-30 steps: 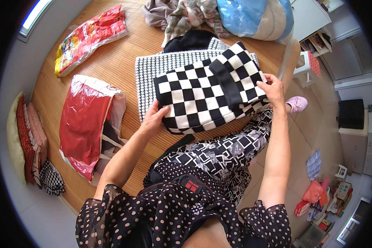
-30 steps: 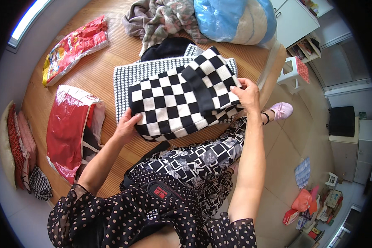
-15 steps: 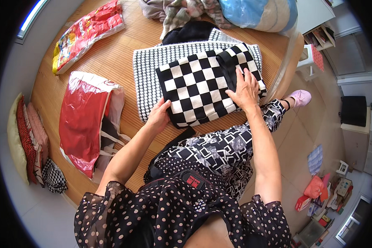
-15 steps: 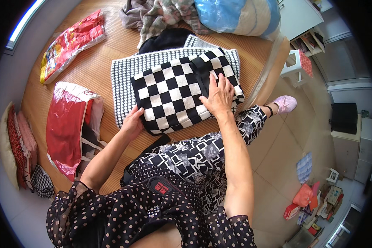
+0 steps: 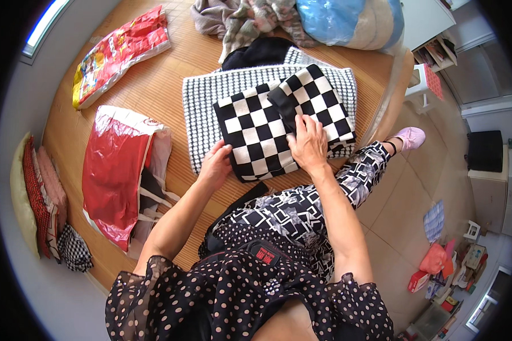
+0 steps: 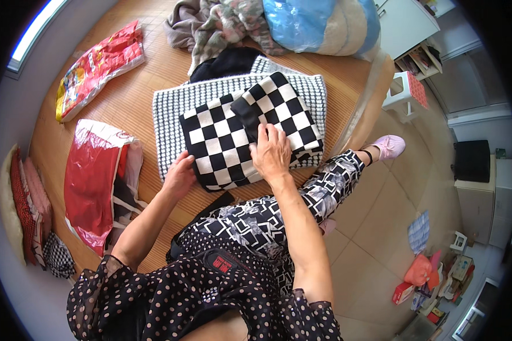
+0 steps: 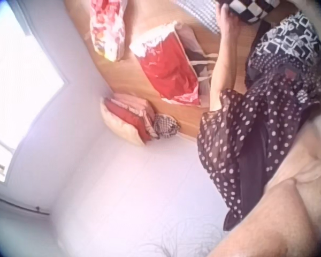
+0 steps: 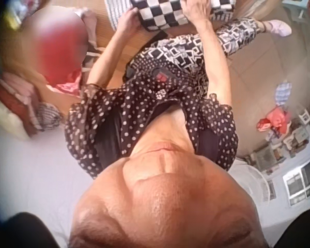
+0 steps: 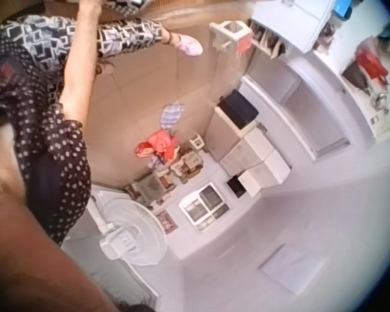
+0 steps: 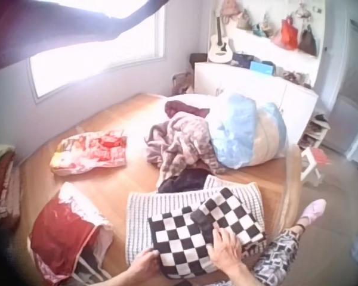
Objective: The person folds several garments and blankets on a tatami mat, then places them into a red plastic bag. Items handled include a red jacket, a checkered blanket, a houndstooth blanket, a patterned blanket, and a pink sweater.
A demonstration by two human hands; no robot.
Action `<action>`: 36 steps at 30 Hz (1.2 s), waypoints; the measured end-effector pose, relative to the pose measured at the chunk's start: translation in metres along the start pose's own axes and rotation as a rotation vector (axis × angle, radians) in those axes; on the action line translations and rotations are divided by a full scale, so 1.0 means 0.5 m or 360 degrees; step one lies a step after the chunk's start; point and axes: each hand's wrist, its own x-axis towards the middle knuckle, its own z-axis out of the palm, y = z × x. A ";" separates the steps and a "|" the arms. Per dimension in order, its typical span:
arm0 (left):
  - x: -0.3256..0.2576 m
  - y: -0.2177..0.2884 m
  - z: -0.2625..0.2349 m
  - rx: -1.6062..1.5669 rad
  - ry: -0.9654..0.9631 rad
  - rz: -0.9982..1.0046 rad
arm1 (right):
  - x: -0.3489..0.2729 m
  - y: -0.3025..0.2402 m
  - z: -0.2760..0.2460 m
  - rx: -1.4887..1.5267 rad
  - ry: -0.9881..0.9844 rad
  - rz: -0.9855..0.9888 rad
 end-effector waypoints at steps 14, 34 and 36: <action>0.273 0.167 0.223 0.2456 -0.0206 0.1136 | -0.081 0.139 -0.012 0.2382 0.1117 0.1383; 0.241 0.146 0.182 0.1387 -0.0527 0.0148 | -0.057 0.104 -0.004 0.3014 0.0472 0.1488; 0.234 0.136 0.183 0.1382 -0.0499 0.0277 | -0.061 0.101 -0.004 0.3053 0.0250 0.1443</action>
